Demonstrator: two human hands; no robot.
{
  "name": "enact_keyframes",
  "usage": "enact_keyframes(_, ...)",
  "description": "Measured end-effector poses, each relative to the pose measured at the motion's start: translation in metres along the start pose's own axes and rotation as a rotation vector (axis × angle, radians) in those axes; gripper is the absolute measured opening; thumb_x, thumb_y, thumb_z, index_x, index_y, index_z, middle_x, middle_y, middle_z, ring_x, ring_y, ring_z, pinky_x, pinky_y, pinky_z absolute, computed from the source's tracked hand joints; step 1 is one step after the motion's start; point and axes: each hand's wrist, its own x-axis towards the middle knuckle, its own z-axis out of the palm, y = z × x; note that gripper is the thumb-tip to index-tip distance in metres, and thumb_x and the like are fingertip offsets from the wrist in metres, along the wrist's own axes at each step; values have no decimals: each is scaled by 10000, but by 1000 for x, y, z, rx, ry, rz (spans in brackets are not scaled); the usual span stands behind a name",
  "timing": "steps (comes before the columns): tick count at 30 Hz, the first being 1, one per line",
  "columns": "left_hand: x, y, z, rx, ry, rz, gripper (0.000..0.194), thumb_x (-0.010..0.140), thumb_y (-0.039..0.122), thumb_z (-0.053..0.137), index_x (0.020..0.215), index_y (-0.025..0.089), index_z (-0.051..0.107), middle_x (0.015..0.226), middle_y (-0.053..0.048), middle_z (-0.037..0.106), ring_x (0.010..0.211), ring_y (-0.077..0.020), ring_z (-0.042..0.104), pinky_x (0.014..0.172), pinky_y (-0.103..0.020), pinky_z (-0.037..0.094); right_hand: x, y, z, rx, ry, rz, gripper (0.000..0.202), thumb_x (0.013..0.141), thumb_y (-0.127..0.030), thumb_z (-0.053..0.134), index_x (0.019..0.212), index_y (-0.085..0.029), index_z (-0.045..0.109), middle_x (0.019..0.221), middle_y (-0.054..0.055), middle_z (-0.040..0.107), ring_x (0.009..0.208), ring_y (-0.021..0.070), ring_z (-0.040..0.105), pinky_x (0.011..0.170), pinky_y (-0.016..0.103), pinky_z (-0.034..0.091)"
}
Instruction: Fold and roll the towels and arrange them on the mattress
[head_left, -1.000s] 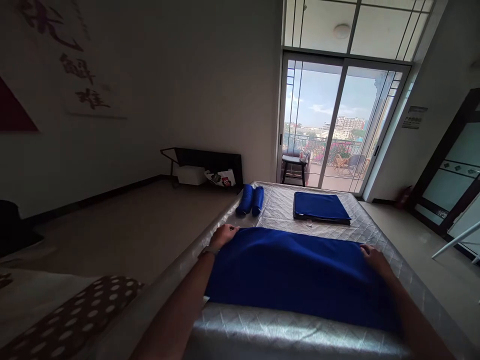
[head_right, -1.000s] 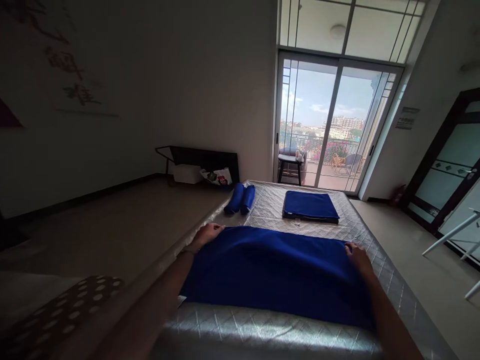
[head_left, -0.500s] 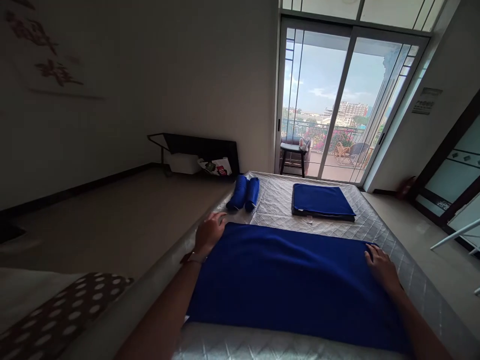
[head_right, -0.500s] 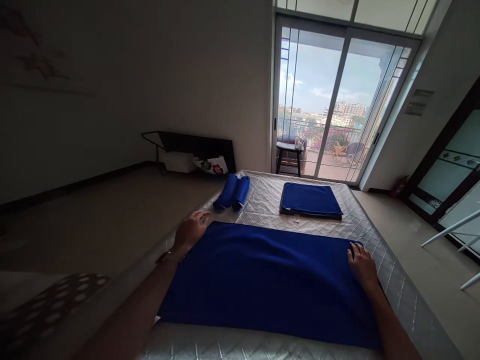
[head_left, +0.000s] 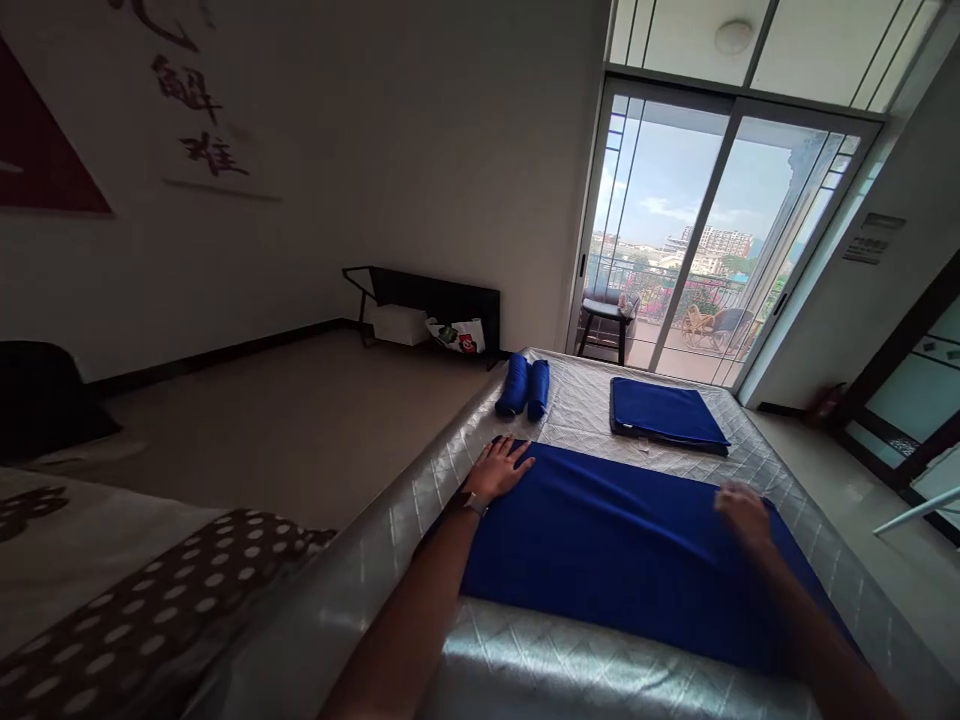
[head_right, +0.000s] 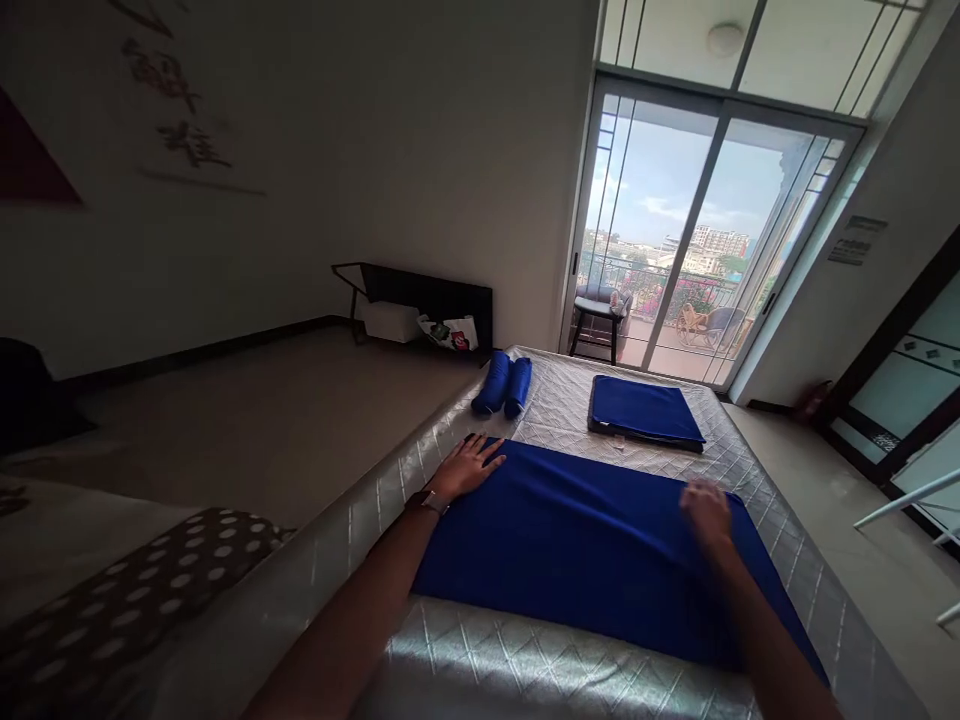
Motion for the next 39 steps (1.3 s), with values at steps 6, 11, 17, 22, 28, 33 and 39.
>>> enact_keyframes(6,-3,-1,-1,25,-16,-28,676,988,629,297,1573,294,338,1650,-100,292,1534,-294,228,1238,-507,167,-17,-162,-12,299,-27,-426,591,1051,-426,260,1567,-155,359,1616,89,343,1517,234,256,1234,415,212)
enact_keyframes(11,-4,-5,1,67,-10,-31,700,972,661,313,1573,303,335,1641,-109,313,1528,-302,247,1224,-505,207,-17,-158,7,351,-136,-404,628,1050,-500,218,1597,-201,286,1649,49,253,1543,207,157,1251,420,138)
enact_keyframes(17,-8,0,-5,61,-50,-89,718,964,688,300,1587,332,274,1667,-115,240,1545,-305,183,1227,-501,192,0,-8,31,177,-147,-177,614,1051,-454,216,1606,-192,250,1653,73,253,1541,211,164,1241,440,173)
enact_keyframes(22,-8,-2,-6,65,-46,-99,724,957,687,315,1586,329,279,1666,-103,251,1542,-303,198,1230,-488,192,14,78,46,119,-165,41,613,1047,-372,171,1594,-109,256,1649,119,246,1533,221,195,1231,463,204)
enact_keyframes(28,-5,-5,-1,78,-18,-98,735,957,686,305,1582,299,307,1654,-122,280,1536,-304,219,1225,-484,205,16,85,59,133,-102,80,617,1042,-394,183,1593,-130,275,1642,115,276,1530,219,213,1229,468,214)
enact_keyframes(33,-5,-4,1,54,10,-92,706,975,664,269,1571,293,343,1647,-112,299,1532,-308,229,1223,-501,213,20,76,46,61,-80,128,601,1023,-388,226,1563,-170,373,1608,153,343,1499,306,295,1193,583,232)
enact_keyframes(39,-4,-2,-1,41,-10,-109,716,972,664,284,1578,284,325,1656,-120,266,1533,-307,228,1223,-502,211,19,-41,25,151,66,-186,560,1029,-323,331,1548,-117,381,1604,211,330,1506,320,261,1210,549,197)
